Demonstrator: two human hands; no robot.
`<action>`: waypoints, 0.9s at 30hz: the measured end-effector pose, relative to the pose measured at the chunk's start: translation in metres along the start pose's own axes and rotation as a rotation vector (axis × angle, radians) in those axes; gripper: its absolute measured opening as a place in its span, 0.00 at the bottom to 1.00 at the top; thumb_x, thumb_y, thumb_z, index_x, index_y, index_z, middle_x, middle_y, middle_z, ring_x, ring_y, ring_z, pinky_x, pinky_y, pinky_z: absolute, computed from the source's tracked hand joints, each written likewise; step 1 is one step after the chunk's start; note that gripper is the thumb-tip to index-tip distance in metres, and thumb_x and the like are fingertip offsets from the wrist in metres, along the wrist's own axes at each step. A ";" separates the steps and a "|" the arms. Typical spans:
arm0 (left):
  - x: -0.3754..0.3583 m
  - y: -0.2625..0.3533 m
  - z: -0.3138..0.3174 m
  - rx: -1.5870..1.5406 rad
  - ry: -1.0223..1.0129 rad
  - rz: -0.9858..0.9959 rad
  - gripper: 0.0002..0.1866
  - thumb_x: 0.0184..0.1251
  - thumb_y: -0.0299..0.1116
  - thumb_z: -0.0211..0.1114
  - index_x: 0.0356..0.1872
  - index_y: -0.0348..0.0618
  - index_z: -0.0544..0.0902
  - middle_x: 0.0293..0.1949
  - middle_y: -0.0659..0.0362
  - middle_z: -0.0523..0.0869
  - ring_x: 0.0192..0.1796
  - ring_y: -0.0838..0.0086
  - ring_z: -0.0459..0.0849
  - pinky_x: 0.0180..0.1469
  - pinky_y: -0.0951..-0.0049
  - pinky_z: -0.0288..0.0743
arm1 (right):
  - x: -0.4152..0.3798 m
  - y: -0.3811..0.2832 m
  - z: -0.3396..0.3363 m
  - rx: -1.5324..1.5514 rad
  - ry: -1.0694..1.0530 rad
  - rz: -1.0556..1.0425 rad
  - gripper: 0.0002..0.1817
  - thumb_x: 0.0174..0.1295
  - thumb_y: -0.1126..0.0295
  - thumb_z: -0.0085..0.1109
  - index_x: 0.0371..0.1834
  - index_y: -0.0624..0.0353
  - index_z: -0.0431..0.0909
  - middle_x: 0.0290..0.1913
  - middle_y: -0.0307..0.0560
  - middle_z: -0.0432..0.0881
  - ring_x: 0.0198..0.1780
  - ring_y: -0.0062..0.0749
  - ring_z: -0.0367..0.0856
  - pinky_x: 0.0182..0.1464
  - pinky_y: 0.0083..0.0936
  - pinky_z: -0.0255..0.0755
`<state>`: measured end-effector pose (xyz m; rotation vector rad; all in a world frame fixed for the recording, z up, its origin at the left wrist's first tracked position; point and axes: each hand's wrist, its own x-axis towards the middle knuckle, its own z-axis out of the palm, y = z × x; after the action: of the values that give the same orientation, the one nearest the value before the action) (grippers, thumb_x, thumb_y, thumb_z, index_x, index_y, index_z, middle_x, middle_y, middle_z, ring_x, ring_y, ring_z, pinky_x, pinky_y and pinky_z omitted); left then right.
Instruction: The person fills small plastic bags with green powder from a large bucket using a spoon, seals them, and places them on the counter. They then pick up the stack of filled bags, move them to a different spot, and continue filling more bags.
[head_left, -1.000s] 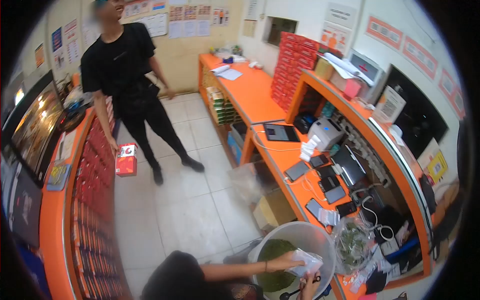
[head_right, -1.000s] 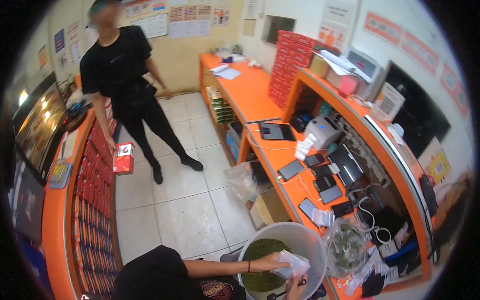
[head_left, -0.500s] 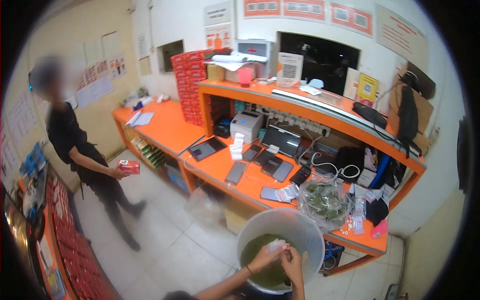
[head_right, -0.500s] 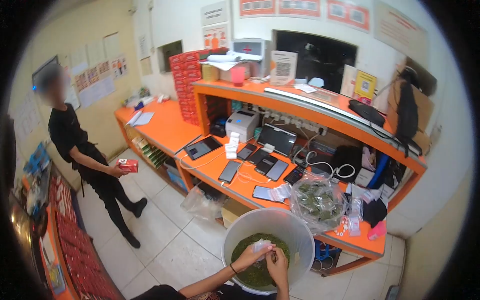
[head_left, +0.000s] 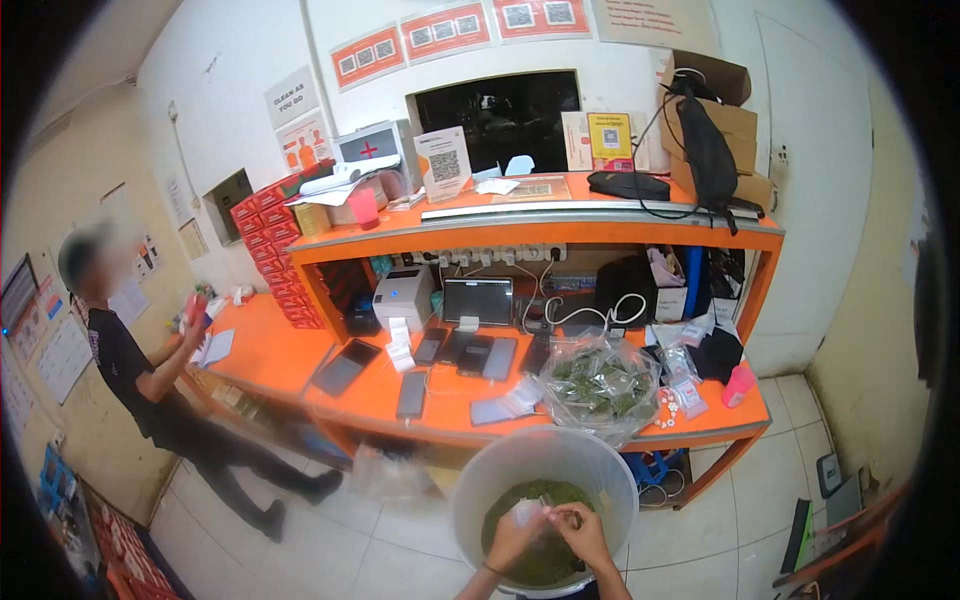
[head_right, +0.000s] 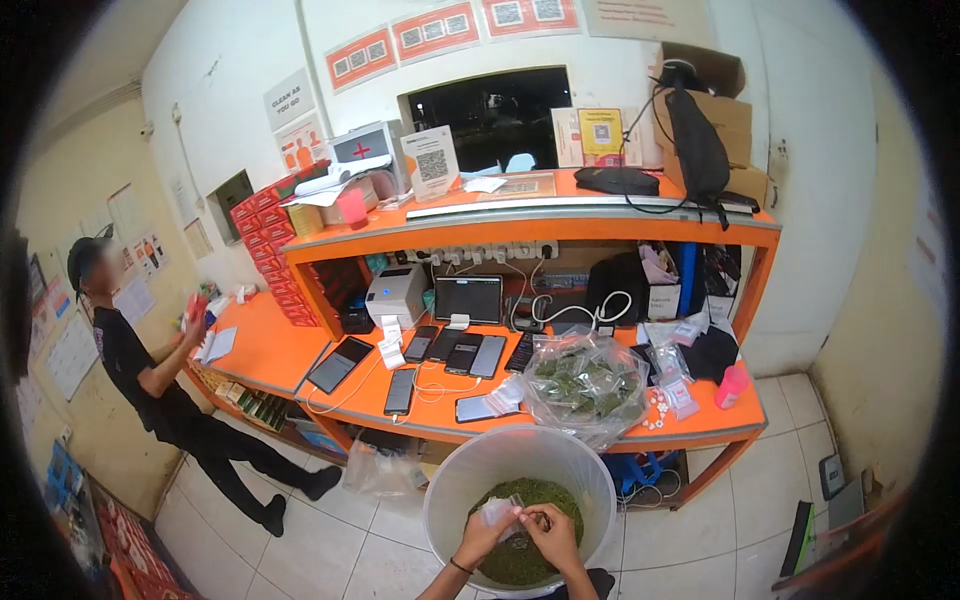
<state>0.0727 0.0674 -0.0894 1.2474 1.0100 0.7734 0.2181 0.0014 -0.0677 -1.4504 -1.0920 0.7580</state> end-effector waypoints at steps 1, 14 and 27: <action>-0.002 0.001 0.001 0.029 0.006 0.017 0.16 0.66 0.46 0.70 0.38 0.42 0.85 0.34 0.64 0.83 0.36 0.81 0.80 0.41 0.77 0.74 | -0.002 -0.001 -0.002 -0.011 -0.019 0.009 0.09 0.60 0.67 0.67 0.38 0.61 0.85 0.30 0.40 0.80 0.25 0.20 0.70 0.30 0.21 0.64; 0.004 0.005 0.001 -0.370 0.216 0.068 0.19 0.66 0.31 0.69 0.51 0.46 0.70 0.24 0.66 0.71 0.24 0.82 0.74 0.25 0.78 0.70 | 0.008 0.038 -0.002 -0.017 0.321 0.011 0.05 0.62 0.73 0.62 0.32 0.63 0.83 0.26 0.39 0.76 0.25 0.22 0.71 0.30 0.22 0.65; -0.015 0.028 0.008 0.343 0.045 0.175 0.17 0.63 0.46 0.71 0.38 0.41 0.87 0.31 0.59 0.88 0.31 0.80 0.83 0.36 0.74 0.77 | -0.002 0.041 0.002 0.131 -0.056 0.002 0.04 0.62 0.72 0.64 0.36 0.61 0.81 0.24 0.31 0.76 0.25 0.12 0.63 0.27 0.17 0.57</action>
<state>0.0760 0.0553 -0.0590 1.6360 1.1123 0.7867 0.2240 0.0023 -0.1084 -1.3266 -1.0635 0.8601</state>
